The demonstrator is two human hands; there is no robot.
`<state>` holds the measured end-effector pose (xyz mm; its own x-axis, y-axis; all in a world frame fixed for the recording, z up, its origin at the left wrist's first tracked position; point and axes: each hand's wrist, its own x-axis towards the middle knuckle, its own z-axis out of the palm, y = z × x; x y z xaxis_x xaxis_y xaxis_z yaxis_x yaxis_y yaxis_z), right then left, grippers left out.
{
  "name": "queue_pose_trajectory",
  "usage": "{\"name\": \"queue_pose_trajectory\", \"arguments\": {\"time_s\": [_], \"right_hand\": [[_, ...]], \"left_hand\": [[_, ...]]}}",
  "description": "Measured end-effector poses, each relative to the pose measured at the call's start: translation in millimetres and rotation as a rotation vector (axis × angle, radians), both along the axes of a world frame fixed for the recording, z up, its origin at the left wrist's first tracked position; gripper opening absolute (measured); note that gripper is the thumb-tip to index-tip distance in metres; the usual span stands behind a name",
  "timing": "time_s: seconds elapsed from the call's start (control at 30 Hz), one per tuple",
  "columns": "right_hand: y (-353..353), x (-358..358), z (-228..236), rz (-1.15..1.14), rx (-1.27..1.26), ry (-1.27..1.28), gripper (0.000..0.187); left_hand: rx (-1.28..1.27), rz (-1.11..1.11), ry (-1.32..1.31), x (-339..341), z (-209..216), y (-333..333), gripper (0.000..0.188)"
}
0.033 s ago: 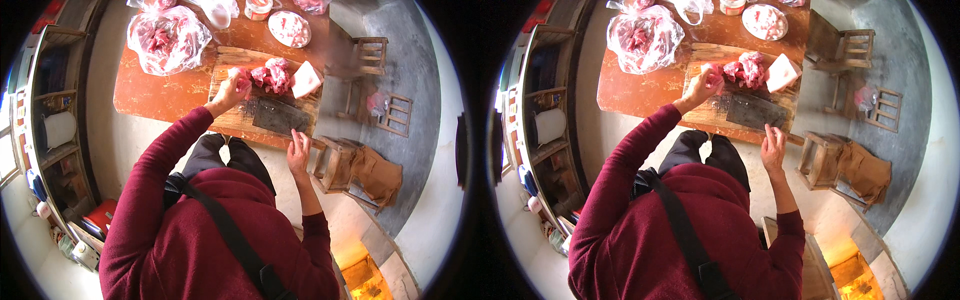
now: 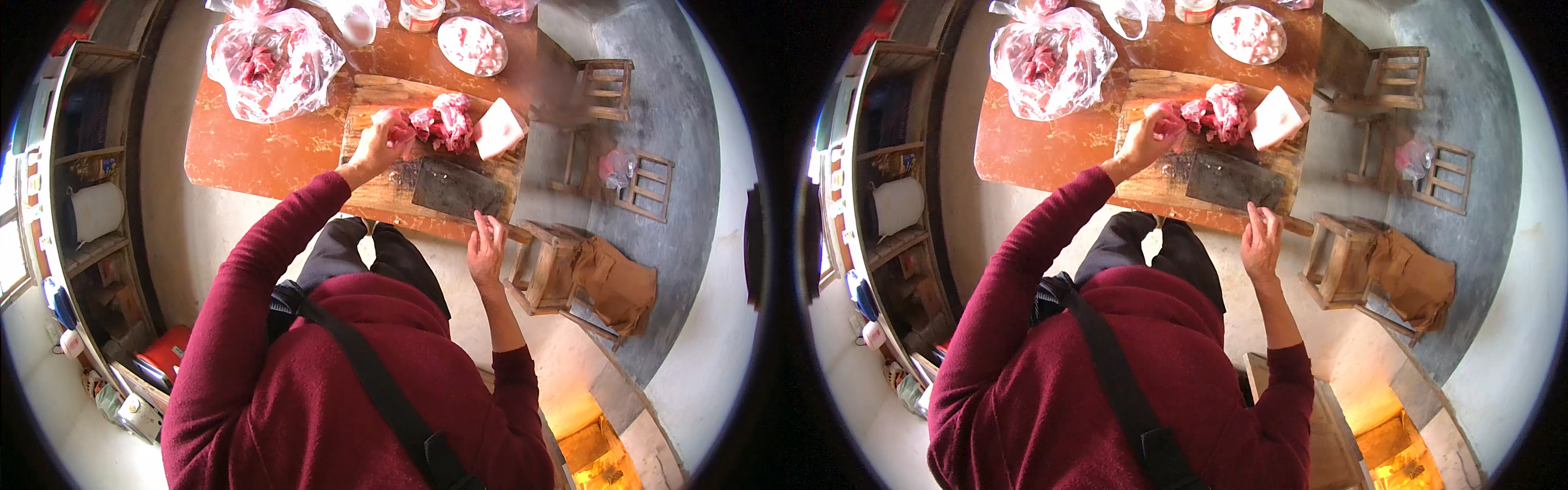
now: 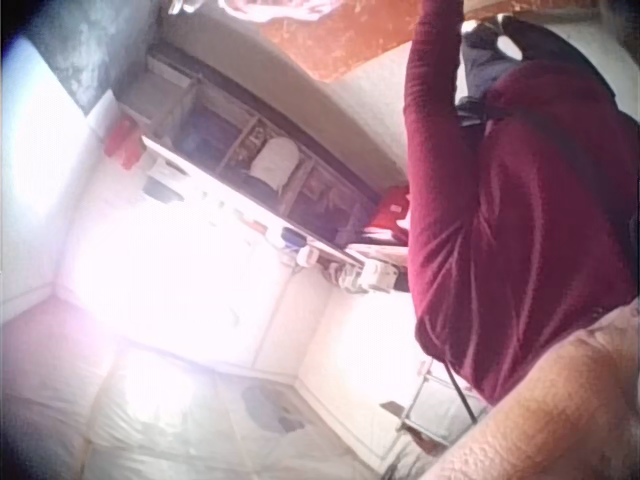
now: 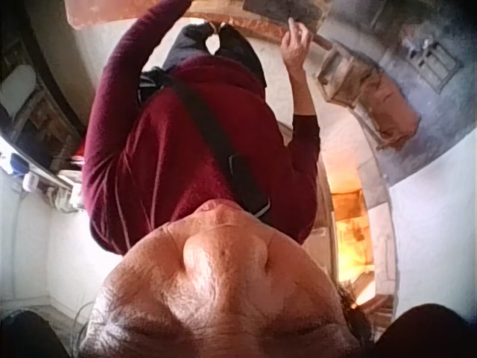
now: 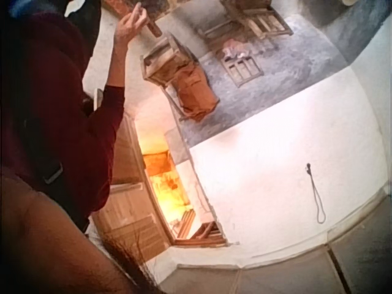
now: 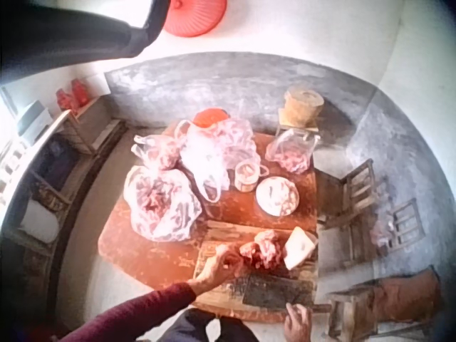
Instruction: The person uses a cleaver to chop raw meat into smaller pieces on a wooden cutting board. They then place the chopped meat into plastic bags and set them aside on the table.
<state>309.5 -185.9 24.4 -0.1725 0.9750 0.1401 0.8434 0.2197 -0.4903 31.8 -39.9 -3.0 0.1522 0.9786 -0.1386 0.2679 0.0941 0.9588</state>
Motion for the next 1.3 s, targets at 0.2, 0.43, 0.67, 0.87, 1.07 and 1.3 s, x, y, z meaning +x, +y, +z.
{"name": "queue_pose_trajectory", "arguments": {"time_s": [0.2,0.43,0.67,0.87,1.07,1.3], "right_hand": [[-16,-7,5,-0.054,-0.043,0.051,0.046],[-27,-16,2,-0.077,-0.084,0.073,0.044],[-20,-18,5,-0.061,-0.137,0.126,0.042],[-12,-19,0,-0.036,-0.125,0.141,0.043],[-3,-20,0,0.003,-0.115,0.143,0.044],[3,-14,3,-0.007,-0.086,0.145,0.047]], "left_hand": [[-0.32,-0.114,-0.616,2,0,12,0.019],[0.533,-0.216,0.549,9,-7,-1,0.028],[0.259,-0.282,0.404,2,-8,3,0.022],[-0.582,-0.143,-0.753,-10,9,-6,0.019],[-0.424,-0.305,-0.439,-21,29,-8,0.027],[0.152,-0.389,0.538,-38,4,-15,0.043]]}}
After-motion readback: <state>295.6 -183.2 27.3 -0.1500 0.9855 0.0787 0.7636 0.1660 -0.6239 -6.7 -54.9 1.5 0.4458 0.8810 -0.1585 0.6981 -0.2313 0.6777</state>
